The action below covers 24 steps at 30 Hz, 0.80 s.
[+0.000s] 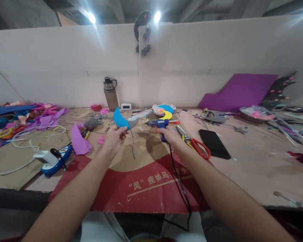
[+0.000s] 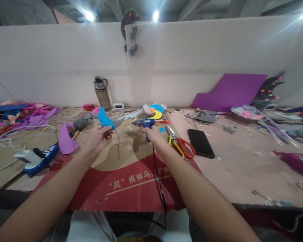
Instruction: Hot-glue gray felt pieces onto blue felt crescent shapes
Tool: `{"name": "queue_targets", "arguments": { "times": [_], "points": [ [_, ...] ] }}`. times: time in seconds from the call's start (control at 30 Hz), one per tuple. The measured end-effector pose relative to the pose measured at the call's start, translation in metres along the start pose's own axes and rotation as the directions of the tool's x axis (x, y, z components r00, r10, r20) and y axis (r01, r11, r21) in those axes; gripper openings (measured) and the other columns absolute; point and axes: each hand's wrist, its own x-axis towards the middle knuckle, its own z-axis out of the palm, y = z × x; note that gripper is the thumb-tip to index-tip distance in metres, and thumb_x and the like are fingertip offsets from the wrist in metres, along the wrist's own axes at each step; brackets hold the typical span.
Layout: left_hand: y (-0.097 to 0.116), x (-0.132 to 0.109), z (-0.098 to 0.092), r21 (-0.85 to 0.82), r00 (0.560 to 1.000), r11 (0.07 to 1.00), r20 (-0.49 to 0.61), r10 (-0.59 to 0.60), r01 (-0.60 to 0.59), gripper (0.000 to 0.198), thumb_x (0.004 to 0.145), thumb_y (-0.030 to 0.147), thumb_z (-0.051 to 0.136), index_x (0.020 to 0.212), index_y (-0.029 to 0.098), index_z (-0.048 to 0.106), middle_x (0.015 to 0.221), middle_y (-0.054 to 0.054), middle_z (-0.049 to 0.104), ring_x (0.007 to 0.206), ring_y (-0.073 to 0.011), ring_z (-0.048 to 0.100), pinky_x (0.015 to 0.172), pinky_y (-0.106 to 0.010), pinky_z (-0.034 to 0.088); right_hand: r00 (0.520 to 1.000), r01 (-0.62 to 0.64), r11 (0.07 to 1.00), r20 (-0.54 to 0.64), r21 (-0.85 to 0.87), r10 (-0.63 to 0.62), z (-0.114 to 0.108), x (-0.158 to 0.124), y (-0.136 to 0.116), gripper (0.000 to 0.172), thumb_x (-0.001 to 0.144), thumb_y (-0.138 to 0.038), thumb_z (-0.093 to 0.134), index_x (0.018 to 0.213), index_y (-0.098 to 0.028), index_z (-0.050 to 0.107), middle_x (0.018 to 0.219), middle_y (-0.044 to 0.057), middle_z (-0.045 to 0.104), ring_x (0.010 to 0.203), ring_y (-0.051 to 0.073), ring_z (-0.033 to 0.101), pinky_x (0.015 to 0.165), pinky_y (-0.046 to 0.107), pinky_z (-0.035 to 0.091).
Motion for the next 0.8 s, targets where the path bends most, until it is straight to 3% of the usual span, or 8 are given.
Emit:
{"name": "queue_targets", "arguments": {
  "times": [0.07,0.17,0.3,0.4,0.5,0.57,0.67,0.8],
  "points": [
    [0.000,-0.001,0.001,-0.009,1.000,1.000,0.000,-0.013,0.013,0.029,0.051,0.025,0.079,0.069,0.015,0.059,0.060,0.001,0.061,0.054,-0.0081,0.054,0.049,-0.020,0.030,0.998,-0.057,0.993,0.018,-0.099,0.059,-0.005,0.003,0.005,0.022,0.067,-0.035,0.064,0.058,-0.021,0.049,0.044,-0.002,0.048,0.045,0.016,0.052,0.047,0.028,0.043],
    [0.001,-0.002,0.002,-0.004,1.000,1.000,0.003,-0.004,0.004,0.028,0.052,0.026,0.079,0.068,0.015,0.059,0.059,0.001,0.061,0.053,-0.0080,0.054,0.049,-0.020,0.030,0.999,-0.030,0.969,-0.039,-0.244,0.021,-0.018,-0.002,-0.004,0.035,0.062,-0.035,0.072,0.048,-0.023,0.042,0.047,0.002,0.050,0.062,0.022,0.060,0.062,0.034,0.046],
    [0.001,-0.003,0.003,0.032,1.000,0.999,0.003,0.031,-0.031,0.025,0.054,0.028,0.077,0.067,0.015,0.060,0.057,0.000,0.061,0.052,-0.0080,0.052,0.049,-0.021,0.030,0.960,0.172,0.879,-0.124,-0.445,-0.251,-0.013,-0.019,-0.032,0.027,0.077,-0.039,0.059,0.062,-0.021,0.047,0.073,0.010,0.061,0.087,0.026,0.060,0.082,0.042,0.044],
    [-0.002,-0.004,0.004,0.081,0.998,0.995,0.013,0.064,-0.065,0.023,0.056,0.028,0.076,0.068,0.014,0.061,0.058,0.000,0.062,0.052,-0.0081,0.051,0.050,-0.022,0.031,0.955,0.292,0.949,-0.010,-0.117,-0.295,0.021,-0.031,-0.043,0.023,0.078,-0.038,0.059,0.089,-0.020,0.049,0.095,0.008,0.062,0.093,0.021,0.059,0.085,0.039,0.046],
    [-0.005,-0.004,0.006,0.128,0.993,0.985,0.045,0.109,-0.114,0.020,0.059,0.027,0.074,0.067,0.014,0.061,0.057,0.000,0.061,0.050,-0.0082,0.049,0.051,-0.023,0.032,0.969,0.173,0.937,0.121,0.304,-0.218,0.059,-0.036,-0.041,0.048,0.066,-0.030,0.070,0.102,-0.022,0.040,0.104,0.006,0.062,0.099,0.017,0.060,0.088,0.036,0.047],
    [-0.007,-0.005,0.007,0.155,0.990,0.979,0.060,0.125,-0.133,0.019,0.060,0.027,0.073,0.067,0.015,0.061,0.057,0.000,0.061,0.050,-0.0088,0.048,0.052,-0.024,0.032,0.952,0.055,0.908,0.252,0.416,-0.173,0.072,-0.037,-0.037,0.049,0.068,-0.026,0.068,0.105,-0.023,0.037,0.090,0.000,0.062,0.083,0.015,0.062,0.078,0.033,0.050],
    [-0.010,-0.004,0.007,0.204,0.989,0.968,0.042,0.142,-0.148,0.018,0.061,0.028,0.073,0.067,0.014,0.061,0.057,0.000,0.061,0.051,-0.0089,0.048,0.053,-0.024,0.033,0.948,0.091,0.940,0.260,0.329,-0.183,0.070,-0.038,-0.033,0.027,0.076,-0.028,0.060,0.096,-0.022,0.043,0.075,-0.004,0.056,0.066,0.013,0.055,0.065,0.030,0.048],
    [-0.012,-0.002,0.004,0.242,0.989,0.959,0.006,0.151,-0.148,0.020,0.061,0.030,0.073,0.067,0.014,0.062,0.058,-0.001,0.062,0.050,-0.0090,0.047,0.052,-0.024,0.033,0.913,0.398,0.918,0.103,-0.008,-0.395,0.050,-0.039,-0.039,0.003,0.081,-0.021,0.053,0.079,-0.020,0.052,0.080,0.002,0.056,0.077,0.016,0.052,0.072,0.031,0.044]
  ]
}}
